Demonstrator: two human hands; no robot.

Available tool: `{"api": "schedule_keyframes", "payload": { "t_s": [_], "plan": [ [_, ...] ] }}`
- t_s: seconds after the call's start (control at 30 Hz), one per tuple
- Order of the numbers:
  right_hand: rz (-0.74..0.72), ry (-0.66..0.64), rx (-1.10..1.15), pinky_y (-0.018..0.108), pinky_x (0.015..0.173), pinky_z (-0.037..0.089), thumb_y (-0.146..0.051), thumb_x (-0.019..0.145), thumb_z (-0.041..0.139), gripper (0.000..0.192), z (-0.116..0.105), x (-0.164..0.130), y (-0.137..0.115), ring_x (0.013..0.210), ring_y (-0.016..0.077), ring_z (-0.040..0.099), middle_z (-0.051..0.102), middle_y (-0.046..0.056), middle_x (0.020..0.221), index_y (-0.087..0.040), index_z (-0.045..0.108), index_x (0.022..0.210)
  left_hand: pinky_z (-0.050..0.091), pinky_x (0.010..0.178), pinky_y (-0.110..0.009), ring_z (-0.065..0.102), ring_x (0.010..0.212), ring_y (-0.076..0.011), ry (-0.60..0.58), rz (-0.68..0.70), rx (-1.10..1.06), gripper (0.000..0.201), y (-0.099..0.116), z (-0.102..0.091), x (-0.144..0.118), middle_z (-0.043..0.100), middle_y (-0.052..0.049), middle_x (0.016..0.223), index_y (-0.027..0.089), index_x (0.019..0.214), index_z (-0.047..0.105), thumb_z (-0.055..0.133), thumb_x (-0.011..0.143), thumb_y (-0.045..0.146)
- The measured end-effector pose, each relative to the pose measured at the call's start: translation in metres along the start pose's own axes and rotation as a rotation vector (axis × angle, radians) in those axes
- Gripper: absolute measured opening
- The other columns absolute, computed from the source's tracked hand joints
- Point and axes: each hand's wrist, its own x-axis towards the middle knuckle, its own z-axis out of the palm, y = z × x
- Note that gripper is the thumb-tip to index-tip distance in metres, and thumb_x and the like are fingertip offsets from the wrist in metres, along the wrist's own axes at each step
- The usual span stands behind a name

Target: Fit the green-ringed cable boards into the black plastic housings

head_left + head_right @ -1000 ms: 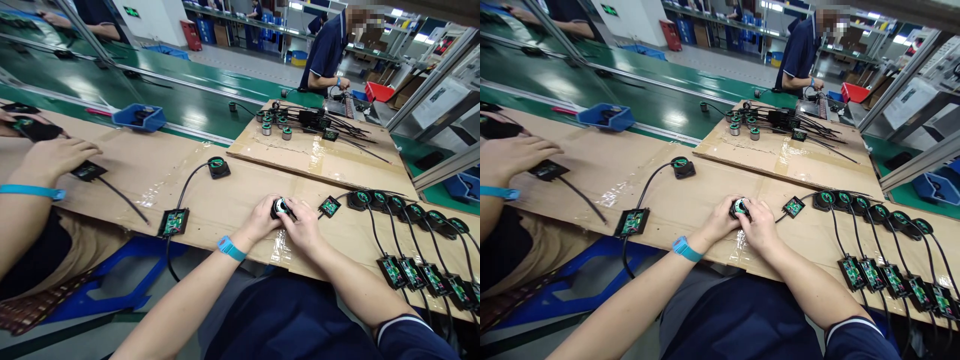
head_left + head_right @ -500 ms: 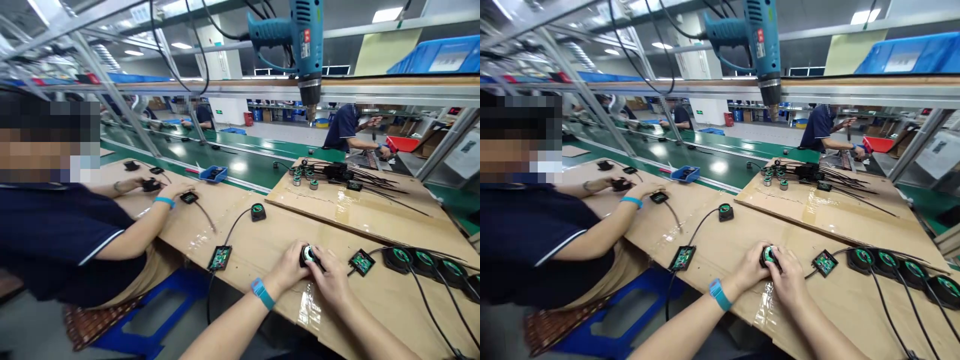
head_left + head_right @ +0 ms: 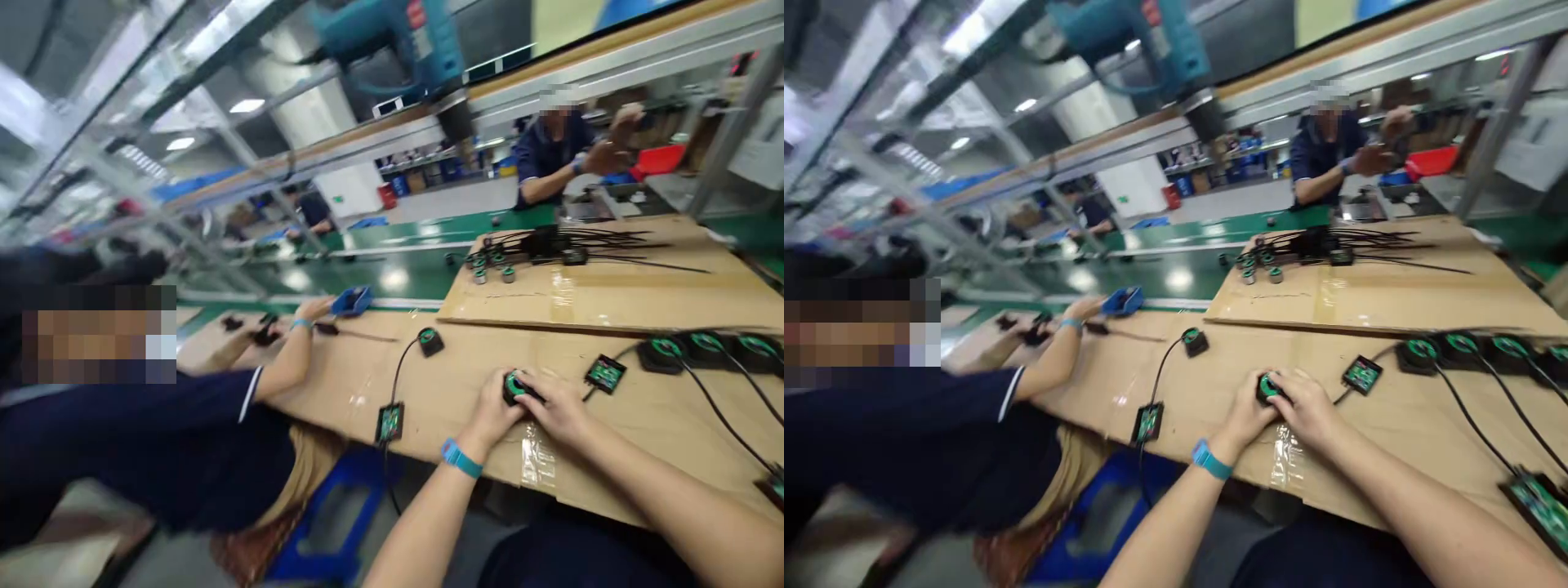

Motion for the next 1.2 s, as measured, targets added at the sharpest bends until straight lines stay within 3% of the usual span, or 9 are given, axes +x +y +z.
{"api": "schedule_keyframes", "payload": {
  "t_s": [0.1,0.17,0.27,0.4,0.57,0.73,0.93,1.03,1.2],
  "plan": [
    [0.092,0.019,-0.014,0.041,0.094,0.055,-0.02,0.093,0.059,0.029,0.005,0.002,-0.011,0.103,0.0234,0.067,0.071,0.013,0.117,-0.018,0.065,0.121,0.052,0.102,-0.045,0.064,0.111,-0.0236,0.005,-0.037,0.052,0.047,-0.01,-0.003,-0.003,0.065,-0.01,0.118,0.019,0.12,0.054,0.07,0.077,0.021],
    [0.07,-0.006,-0.019,0.039,0.097,0.053,-0.02,0.091,0.061,0.03,0.005,0.007,-0.014,0.106,0.0226,0.065,0.07,0.012,0.117,-0.017,0.063,0.121,0.053,0.099,-0.047,0.065,0.107,-0.025,0.011,-0.039,0.085,0.044,-0.015,-0.007,-0.003,0.067,-0.01,0.115,0.018,0.117,0.055,0.069,0.076,0.025],
    [-0.007,-0.104,-0.027,0.034,0.1,0.05,-0.026,0.093,0.061,0.027,0.002,0.012,-0.011,0.109,0.0193,0.064,0.07,0.011,0.119,-0.017,0.062,0.119,0.056,0.096,-0.047,0.066,0.106,-0.0272,-0.059,-0.046,0.106,0.052,-0.022,-0.011,0.0,0.067,-0.01,0.116,0.018,0.12,0.055,0.071,0.075,0.038],
    [0.083,-0.14,-0.158,0.034,0.093,0.051,-0.036,0.096,0.058,0.027,0.001,0.014,-0.01,0.101,0.0209,0.064,0.07,0.012,0.11,-0.015,0.062,0.112,0.058,0.09,-0.047,0.068,0.102,-0.0294,-0.021,-0.018,0.186,0.054,-0.03,-0.012,0.006,0.068,-0.01,0.114,0.019,0.117,0.056,0.07,0.073,0.047],
    [0.107,-0.069,-0.009,0.034,0.095,0.052,-0.028,0.091,0.066,0.026,-0.003,0.008,-0.015,0.1,0.0205,0.066,0.072,0.01,0.112,-0.016,0.065,0.115,0.058,0.088,-0.043,0.067,0.099,-0.0266,-0.028,-0.041,0.193,0.048,-0.007,-0.008,0.003,0.068,-0.008,0.108,0.019,0.114,0.055,0.069,0.074,0.041],
    [0.296,0.046,0.135,0.037,0.094,0.055,-0.034,0.087,0.071,0.049,-0.009,0.007,0.0,0.101,0.0223,0.068,0.072,0.009,0.112,-0.021,0.06,0.133,0.052,0.102,-0.044,0.061,0.114,-0.0251,0.003,0.048,0.129,0.05,0.003,-0.002,0.009,0.063,-0.01,0.119,0.019,0.123,0.051,0.073,0.079,0.03],
    [0.105,0.001,0.017,0.044,0.1,0.055,-0.032,0.091,0.066,0.039,-0.013,0.009,0.001,0.109,0.0251,0.068,0.072,0.01,0.118,-0.023,0.065,0.129,0.052,0.102,-0.044,0.06,0.113,-0.0248,0.023,0.089,0.088,0.05,0.007,-0.002,0.01,0.061,-0.01,0.117,0.019,0.12,0.049,0.073,0.076,0.018],
    [0.101,0.022,-0.015,0.043,0.098,0.056,-0.031,0.092,0.065,0.034,-0.013,0.01,0.002,0.108,0.0246,0.069,0.073,0.01,0.117,-0.022,0.068,0.124,0.053,0.1,-0.043,0.06,0.112,-0.0242,-0.003,0.082,0.061,0.05,0.007,-0.002,0.01,0.061,-0.009,0.117,0.02,0.121,0.049,0.072,0.077,0.018],
    [0.032,-0.112,-0.007,0.044,0.101,0.055,-0.03,0.094,0.06,0.035,-0.015,0.014,0.006,0.114,0.025,0.067,0.07,0.01,0.125,-0.022,0.067,0.127,0.05,0.105,-0.043,0.06,0.117,-0.0249,-0.008,0.06,0.017,0.056,0.007,-0.004,0.012,0.061,-0.009,0.123,0.02,0.125,0.048,0.072,0.075,0.018]
  ]
}}
